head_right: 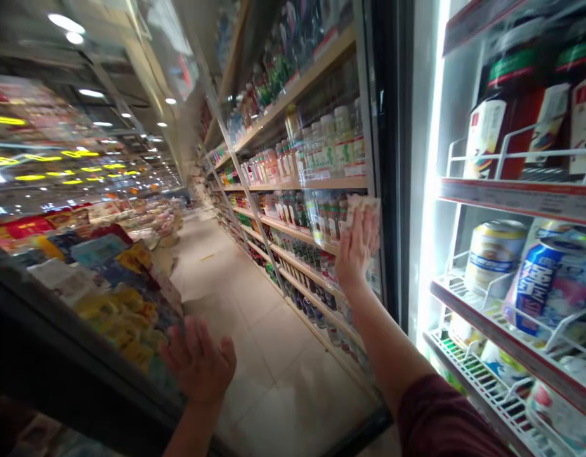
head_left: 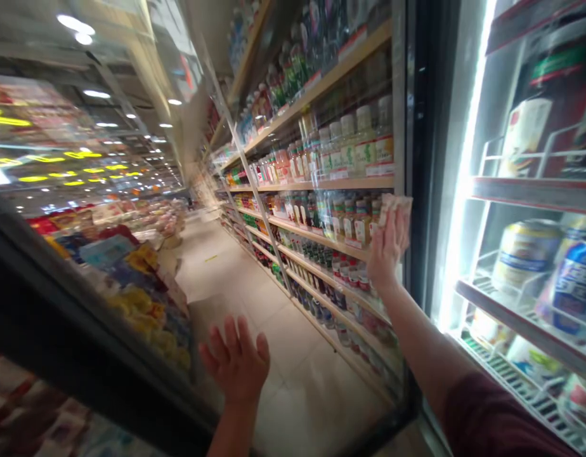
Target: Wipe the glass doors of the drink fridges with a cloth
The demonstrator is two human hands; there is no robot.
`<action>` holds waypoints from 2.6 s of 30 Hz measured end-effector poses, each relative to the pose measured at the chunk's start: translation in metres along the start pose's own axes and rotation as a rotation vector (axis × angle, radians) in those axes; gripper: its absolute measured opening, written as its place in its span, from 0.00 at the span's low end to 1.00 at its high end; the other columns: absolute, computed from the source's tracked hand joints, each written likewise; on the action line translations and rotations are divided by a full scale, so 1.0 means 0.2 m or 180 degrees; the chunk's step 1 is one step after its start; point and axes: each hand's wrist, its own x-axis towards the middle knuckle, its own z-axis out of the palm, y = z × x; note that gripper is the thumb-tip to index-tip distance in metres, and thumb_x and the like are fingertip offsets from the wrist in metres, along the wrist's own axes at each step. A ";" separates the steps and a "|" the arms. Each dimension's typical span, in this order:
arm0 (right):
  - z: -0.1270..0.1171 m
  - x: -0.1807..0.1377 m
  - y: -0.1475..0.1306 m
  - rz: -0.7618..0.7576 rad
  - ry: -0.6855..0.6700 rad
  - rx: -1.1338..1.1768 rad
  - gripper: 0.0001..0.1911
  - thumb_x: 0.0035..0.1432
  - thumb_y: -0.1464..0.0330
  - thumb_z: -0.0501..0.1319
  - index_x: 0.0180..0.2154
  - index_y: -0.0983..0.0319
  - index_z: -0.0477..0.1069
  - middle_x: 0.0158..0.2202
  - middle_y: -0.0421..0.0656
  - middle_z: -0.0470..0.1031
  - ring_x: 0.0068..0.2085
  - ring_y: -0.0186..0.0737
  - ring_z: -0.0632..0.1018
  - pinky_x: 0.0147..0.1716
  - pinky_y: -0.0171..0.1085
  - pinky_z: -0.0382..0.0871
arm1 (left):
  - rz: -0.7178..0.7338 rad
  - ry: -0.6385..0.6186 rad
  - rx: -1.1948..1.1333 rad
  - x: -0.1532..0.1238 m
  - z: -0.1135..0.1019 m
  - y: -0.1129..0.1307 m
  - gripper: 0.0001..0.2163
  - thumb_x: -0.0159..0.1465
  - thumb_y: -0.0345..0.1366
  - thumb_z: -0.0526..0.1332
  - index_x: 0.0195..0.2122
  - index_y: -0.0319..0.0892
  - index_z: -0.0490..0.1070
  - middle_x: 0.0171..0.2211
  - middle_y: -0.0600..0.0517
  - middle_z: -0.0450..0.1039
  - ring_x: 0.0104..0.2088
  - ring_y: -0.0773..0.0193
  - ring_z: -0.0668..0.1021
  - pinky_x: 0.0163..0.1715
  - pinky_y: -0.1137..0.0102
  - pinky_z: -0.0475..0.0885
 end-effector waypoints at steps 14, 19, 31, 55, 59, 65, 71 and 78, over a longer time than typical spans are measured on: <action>-0.01 -0.64 -0.49 -0.2599 -0.1191 0.0548 0.25 0.67 0.67 0.57 0.63 0.48 0.66 0.66 0.34 0.67 0.72 0.37 0.56 0.73 0.45 0.35 | -0.0010 0.0004 0.0001 0.00 0.01 -0.02 0.37 0.67 0.35 0.61 0.73 0.39 0.44 0.70 0.32 0.52 0.73 0.40 0.48 0.66 0.35 0.50; -0.03 -0.31 -0.28 -0.1932 -0.1006 0.0210 0.25 0.70 0.67 0.52 0.66 0.52 0.63 0.67 0.41 0.66 0.72 0.40 0.57 0.72 0.48 0.37 | -0.0037 0.0022 0.0034 -0.01 0.00 -0.01 0.36 0.67 0.36 0.60 0.73 0.40 0.45 0.70 0.34 0.51 0.73 0.42 0.48 0.67 0.36 0.50; 0.00 -0.57 -0.25 -0.0450 -0.0678 -0.0008 0.31 0.71 0.69 0.47 0.72 0.58 0.49 0.72 0.50 0.54 0.74 0.53 0.46 0.68 0.60 0.49 | -0.0110 0.0072 -0.0192 -0.01 0.02 -0.02 0.38 0.66 0.34 0.62 0.73 0.44 0.44 0.72 0.38 0.48 0.73 0.44 0.47 0.68 0.37 0.45; -0.10 -0.96 -0.09 -0.2221 -0.1815 0.0225 0.28 0.67 0.67 0.56 0.67 0.51 0.62 0.66 0.44 0.66 0.73 0.48 0.54 0.72 0.54 0.37 | -0.0231 -0.0038 -0.0229 -0.01 0.01 0.04 0.32 0.68 0.40 0.59 0.72 0.42 0.51 0.67 0.38 0.60 0.73 0.50 0.48 0.71 0.48 0.40; -0.07 -0.73 -0.02 -0.2103 -0.1182 0.0057 0.26 0.69 0.65 0.55 0.66 0.55 0.63 0.66 0.48 0.66 0.72 0.49 0.57 0.71 0.55 0.40 | -0.0231 -0.0066 -0.0220 -0.02 0.01 0.04 0.33 0.68 0.40 0.58 0.73 0.43 0.48 0.68 0.40 0.58 0.73 0.50 0.47 0.71 0.49 0.40; -0.08 -0.31 0.31 -0.0782 -0.0014 0.0117 0.30 0.73 0.64 0.48 0.71 0.67 0.51 0.72 0.60 0.50 0.73 0.56 0.52 0.69 0.60 0.50 | -0.0205 0.0024 -0.0066 0.01 -0.01 0.08 0.33 0.70 0.40 0.56 0.73 0.41 0.45 0.69 0.41 0.56 0.73 0.51 0.45 0.72 0.50 0.41; -0.09 -0.76 0.11 -0.1232 -0.0606 0.0081 0.33 0.70 0.68 0.51 0.72 0.66 0.45 0.72 0.62 0.47 0.74 0.63 0.45 0.64 0.72 0.50 | -0.0139 0.0096 0.0095 0.04 -0.02 0.09 0.32 0.71 0.41 0.53 0.73 0.39 0.46 0.69 0.41 0.57 0.73 0.51 0.45 0.72 0.51 0.42; -0.04 -0.65 -0.23 -0.1829 -0.1165 0.0096 0.30 0.72 0.63 0.49 0.72 0.59 0.50 0.71 0.54 0.55 0.74 0.57 0.48 0.69 0.67 0.38 | -0.0155 0.0084 0.0025 0.03 -0.02 0.07 0.30 0.72 0.41 0.53 0.73 0.41 0.47 0.68 0.42 0.59 0.73 0.52 0.46 0.72 0.51 0.43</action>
